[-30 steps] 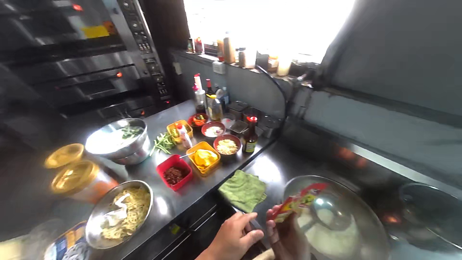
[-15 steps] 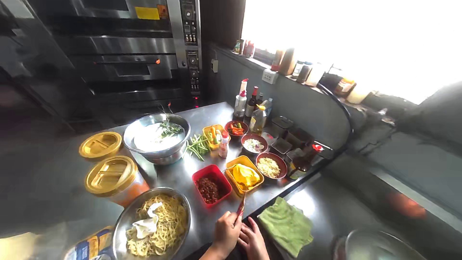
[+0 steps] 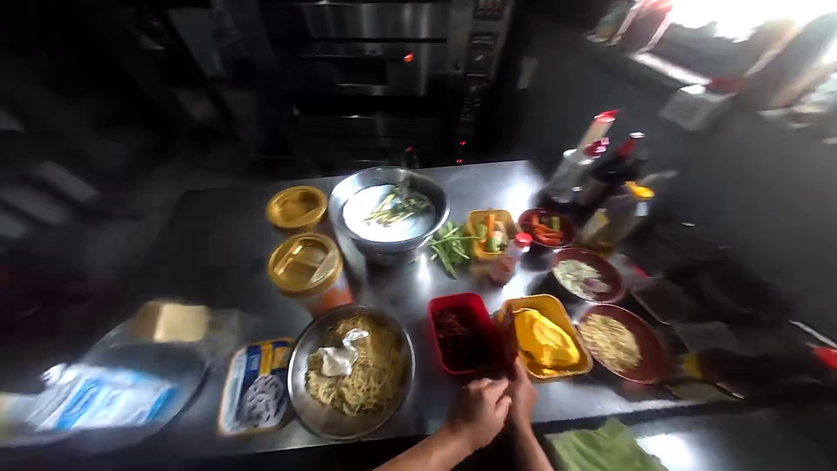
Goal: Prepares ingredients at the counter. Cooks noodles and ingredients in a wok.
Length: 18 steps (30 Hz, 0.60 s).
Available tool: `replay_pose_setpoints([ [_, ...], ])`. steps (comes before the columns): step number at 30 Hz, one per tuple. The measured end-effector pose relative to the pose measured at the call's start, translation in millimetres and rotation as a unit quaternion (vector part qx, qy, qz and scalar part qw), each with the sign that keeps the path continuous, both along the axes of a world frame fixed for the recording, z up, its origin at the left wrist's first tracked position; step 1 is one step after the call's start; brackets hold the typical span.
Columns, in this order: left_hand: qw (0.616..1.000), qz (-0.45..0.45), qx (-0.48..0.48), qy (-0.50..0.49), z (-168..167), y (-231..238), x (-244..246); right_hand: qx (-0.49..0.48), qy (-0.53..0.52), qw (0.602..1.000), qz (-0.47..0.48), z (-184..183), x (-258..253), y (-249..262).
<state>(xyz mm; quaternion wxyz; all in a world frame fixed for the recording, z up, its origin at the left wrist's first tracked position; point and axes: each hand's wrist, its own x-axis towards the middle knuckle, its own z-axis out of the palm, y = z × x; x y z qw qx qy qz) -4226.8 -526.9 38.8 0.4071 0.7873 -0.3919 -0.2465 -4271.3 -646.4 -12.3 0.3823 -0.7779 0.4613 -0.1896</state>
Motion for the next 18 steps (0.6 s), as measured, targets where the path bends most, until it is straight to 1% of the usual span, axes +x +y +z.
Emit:
replay_pose_setpoints([
  [2,0.999,0.022,0.010,-0.027,5.6,63.0,-2.9,0.016,0.077,0.997,0.013,6.3,16.5,-4.6],
  [4,0.993,0.095,0.049,-0.056,9.2,142.1,-6.6,0.014,0.109,0.994,0.020,7.3,21.7,-4.1],
  [6,0.970,0.199,0.109,-0.088,19.5,216.0,-6.7,0.002,0.106,0.994,0.026,14.7,11.3,3.0],
  [8,0.942,0.263,0.159,-0.138,30.2,265.1,11.2,-0.004,0.054,0.998,0.017,27.6,-7.6,21.4],
  [9,0.932,0.270,0.179,-0.159,34.2,275.4,28.1,-0.012,0.027,0.999,0.017,34.3,-16.2,34.7],
  [10,0.927,0.263,0.209,-0.165,37.5,276.1,48.3,-0.034,0.006,0.999,0.034,42.4,-20.9,50.7],
  [11,0.925,0.248,0.245,-0.152,40.9,269.6,71.1,-0.065,-0.013,0.995,0.069,53.1,-18.7,70.3],
  [13,0.923,0.188,0.319,-0.107,41.6,251.4,120.0,-0.126,-0.032,0.977,0.166,76.1,5.7,122.2],
  [14,0.922,0.154,0.344,-0.088,35.2,243.7,141.0,-0.137,-0.013,0.966,0.217,85.5,24.6,148.4],
  [16,0.922,0.102,0.367,-0.071,21.9,236.8,170.4,-0.097,0.103,0.933,0.330,94.9,70.7,184.5],
  [18,0.920,0.069,0.375,-0.086,18.2,240.2,185.4,-0.069,0.215,0.889,0.398,81.0,111.9,202.4],
])
